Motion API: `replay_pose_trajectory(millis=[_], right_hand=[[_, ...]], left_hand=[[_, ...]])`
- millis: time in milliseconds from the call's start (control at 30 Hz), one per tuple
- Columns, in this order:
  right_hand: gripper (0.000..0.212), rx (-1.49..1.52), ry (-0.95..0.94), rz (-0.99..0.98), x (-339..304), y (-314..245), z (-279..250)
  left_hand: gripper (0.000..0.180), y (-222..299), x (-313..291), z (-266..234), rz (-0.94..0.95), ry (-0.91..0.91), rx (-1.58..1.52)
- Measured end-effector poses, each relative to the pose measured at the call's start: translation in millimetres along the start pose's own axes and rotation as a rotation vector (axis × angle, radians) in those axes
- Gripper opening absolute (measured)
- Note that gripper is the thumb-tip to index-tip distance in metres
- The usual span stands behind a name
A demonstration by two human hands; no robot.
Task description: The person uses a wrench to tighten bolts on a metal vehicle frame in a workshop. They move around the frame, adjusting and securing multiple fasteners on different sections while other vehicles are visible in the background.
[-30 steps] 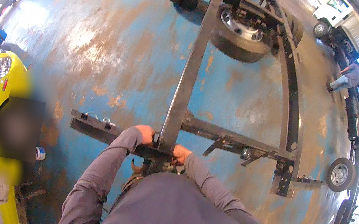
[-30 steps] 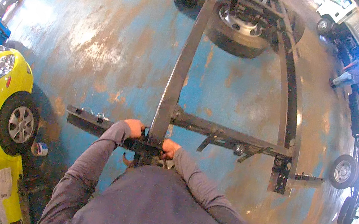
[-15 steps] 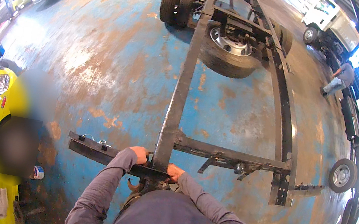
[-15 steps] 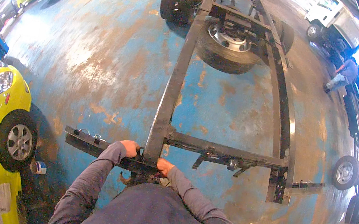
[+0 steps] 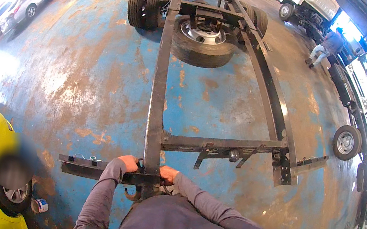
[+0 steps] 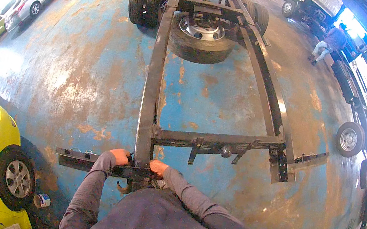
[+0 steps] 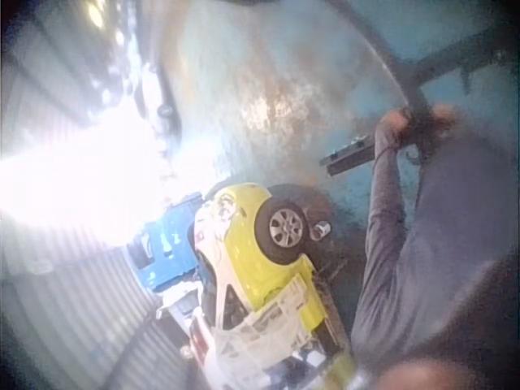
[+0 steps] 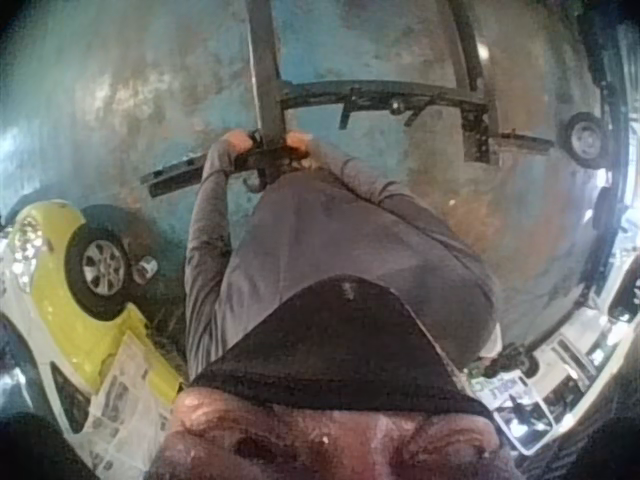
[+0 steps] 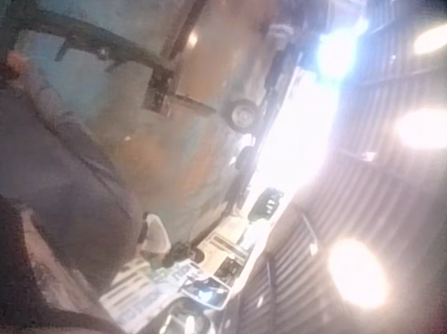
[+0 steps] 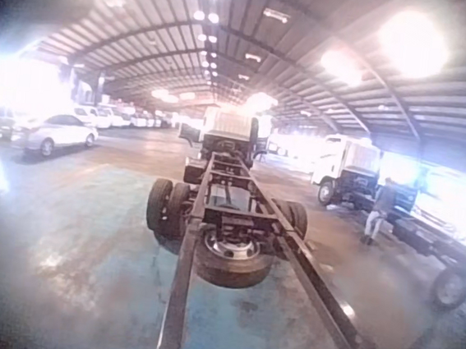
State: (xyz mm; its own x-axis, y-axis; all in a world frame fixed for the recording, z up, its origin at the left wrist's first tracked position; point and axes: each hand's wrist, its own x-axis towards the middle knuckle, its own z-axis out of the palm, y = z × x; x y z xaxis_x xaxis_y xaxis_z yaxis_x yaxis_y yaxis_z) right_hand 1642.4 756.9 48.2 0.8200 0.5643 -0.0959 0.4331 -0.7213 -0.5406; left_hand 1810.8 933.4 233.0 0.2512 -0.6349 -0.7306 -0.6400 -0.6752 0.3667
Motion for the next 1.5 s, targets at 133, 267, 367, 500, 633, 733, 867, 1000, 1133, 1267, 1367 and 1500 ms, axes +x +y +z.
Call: replay_pose_trajectory(millis=[133,267,367,500,633,733,867,1000,1133,1267,1367,1500], right_hand=[[0.033,0.014,0.107,0.122,7,24,52],[0.031,0.101,0.240,0.072,3,10,39],[0.026,0.077,0.070,0.017,9,-36,-30],[0.033,0.235,0.099,0.165,-3,-26,-34],[0.034,0.508,0.247,0.196,8,-42,-32],[0.028,0.249,0.248,0.072,-2,-51,-48],[0.022,0.205,0.276,-0.001,-10,-51,-53],[0.019,-0.043,0.121,-0.037,-5,-70,-79],[0.030,0.035,0.220,0.024,-10,-59,-64],[0.045,0.081,0.365,0.028,-6,-54,-47],[0.052,0.084,0.318,0.018,-7,-42,-36],[0.050,0.129,0.247,0.067,-5,-50,-50]], left_hand=[[0.039,14,-8,-9,-0.015,-0.045,0.065],[0.038,12,-4,-9,0.047,-0.041,0.114],[0.039,-8,-12,-1,0.024,-0.017,0.073],[0.040,6,-4,-4,0.070,0.020,0.120],[0.039,-13,11,5,0.085,0.007,0.133],[0.040,-7,3,2,0.137,0.029,0.135],[0.041,4,3,-2,0.110,-0.002,0.145],[0.042,-10,4,0,0.086,-0.025,0.150],[0.043,2,-2,-4,0.064,-0.031,0.146],[0.045,5,-5,-10,0.088,-0.067,0.165],[0.044,2,3,-6,0.107,-0.040,0.178],[0.043,0,0,-5,0.073,0.001,0.139]])
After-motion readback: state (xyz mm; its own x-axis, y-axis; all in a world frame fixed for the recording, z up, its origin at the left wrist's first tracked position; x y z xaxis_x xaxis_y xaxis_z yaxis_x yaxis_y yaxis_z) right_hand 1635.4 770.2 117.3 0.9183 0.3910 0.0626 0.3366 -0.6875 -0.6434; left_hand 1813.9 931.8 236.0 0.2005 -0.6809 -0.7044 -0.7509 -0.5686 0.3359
